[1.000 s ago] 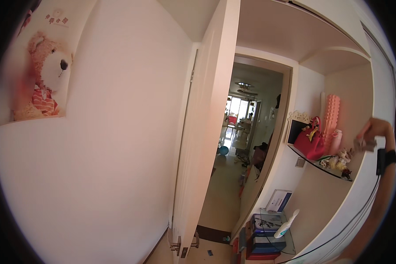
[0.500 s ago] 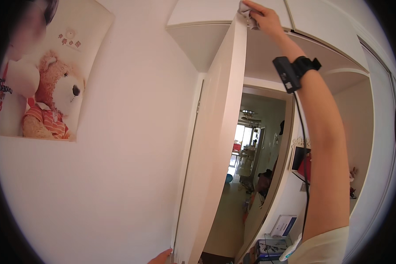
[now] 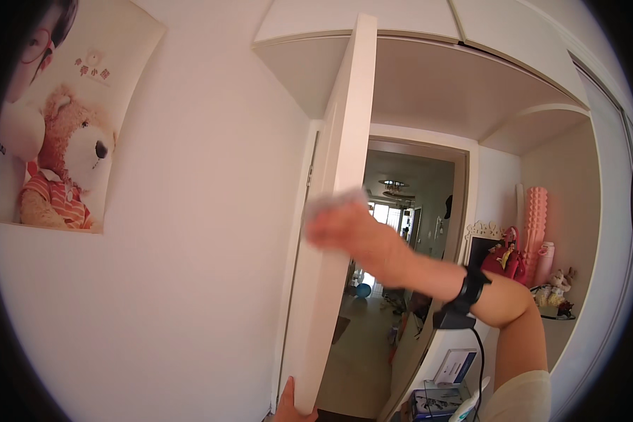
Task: The recorder is cleaning a white door and its handle with a cloth.
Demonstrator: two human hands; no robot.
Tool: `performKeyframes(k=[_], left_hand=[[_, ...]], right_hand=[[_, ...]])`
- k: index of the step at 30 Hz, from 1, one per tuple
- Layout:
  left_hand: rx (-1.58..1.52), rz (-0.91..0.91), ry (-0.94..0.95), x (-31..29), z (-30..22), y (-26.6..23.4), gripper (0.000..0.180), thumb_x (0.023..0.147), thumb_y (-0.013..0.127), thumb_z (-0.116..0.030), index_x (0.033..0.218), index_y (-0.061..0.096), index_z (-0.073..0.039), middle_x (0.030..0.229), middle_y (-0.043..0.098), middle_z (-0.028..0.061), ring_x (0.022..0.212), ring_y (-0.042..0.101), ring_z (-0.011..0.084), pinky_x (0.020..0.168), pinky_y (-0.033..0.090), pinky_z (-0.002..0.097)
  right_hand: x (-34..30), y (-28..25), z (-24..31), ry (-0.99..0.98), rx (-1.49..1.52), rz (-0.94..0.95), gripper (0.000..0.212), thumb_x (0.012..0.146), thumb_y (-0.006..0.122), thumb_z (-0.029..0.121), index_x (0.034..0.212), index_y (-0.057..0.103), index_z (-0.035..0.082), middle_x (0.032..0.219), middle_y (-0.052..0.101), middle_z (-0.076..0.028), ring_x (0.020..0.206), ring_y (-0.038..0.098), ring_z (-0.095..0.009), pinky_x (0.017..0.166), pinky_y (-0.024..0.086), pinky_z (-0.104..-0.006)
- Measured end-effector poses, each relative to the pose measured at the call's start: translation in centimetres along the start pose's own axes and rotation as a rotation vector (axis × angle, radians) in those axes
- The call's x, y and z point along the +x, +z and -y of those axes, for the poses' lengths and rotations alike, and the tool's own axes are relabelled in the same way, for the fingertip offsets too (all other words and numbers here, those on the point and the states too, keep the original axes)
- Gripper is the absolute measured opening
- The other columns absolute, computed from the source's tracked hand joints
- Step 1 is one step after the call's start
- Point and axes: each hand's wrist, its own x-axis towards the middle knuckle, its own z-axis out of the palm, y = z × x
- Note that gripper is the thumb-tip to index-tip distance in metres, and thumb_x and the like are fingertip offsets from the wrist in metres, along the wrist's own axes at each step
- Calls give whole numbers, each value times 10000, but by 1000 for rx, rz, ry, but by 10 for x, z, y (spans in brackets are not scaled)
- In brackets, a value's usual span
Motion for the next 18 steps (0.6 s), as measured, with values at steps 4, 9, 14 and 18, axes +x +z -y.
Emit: performKeyframes(k=[4,9,14,18], left_hand=[[-192,85,-235,4,-14,-8,939,777,704,-98,1524,137,-40,1279,523,315,1156,572,388,938,497,422],[-158,34,-191,3,-49,-34,936,799,683,-131,1539,111,-102,1203,579,319,1067,630,376,889,522,438],[-297,253,-453,10,-59,-48,940,820,644,-93,1544,45,-91,1370,365,278,1240,419,367,1007,387,404],[-354,244,-208,6,-35,-40,961,829,605,-9,1548,-30,-74,1600,45,227,1471,114,348,1180,187,345]], right_hand=[[4,-9,-15,-164,-47,100,348,904,462,-1,1201,634,55,1300,572,-80,1275,475,-276,1132,287,-434],[94,-85,-124,117,-272,-357,339,933,437,20,1146,680,123,1228,647,-50,1165,593,-240,1017,459,-317],[174,-154,-201,176,-265,-516,319,933,463,48,1117,708,135,1155,687,-49,1033,644,-207,950,480,-283],[184,-164,-209,472,-267,-497,312,922,480,44,1106,712,143,1129,697,-42,1012,651,-205,928,484,-278]])
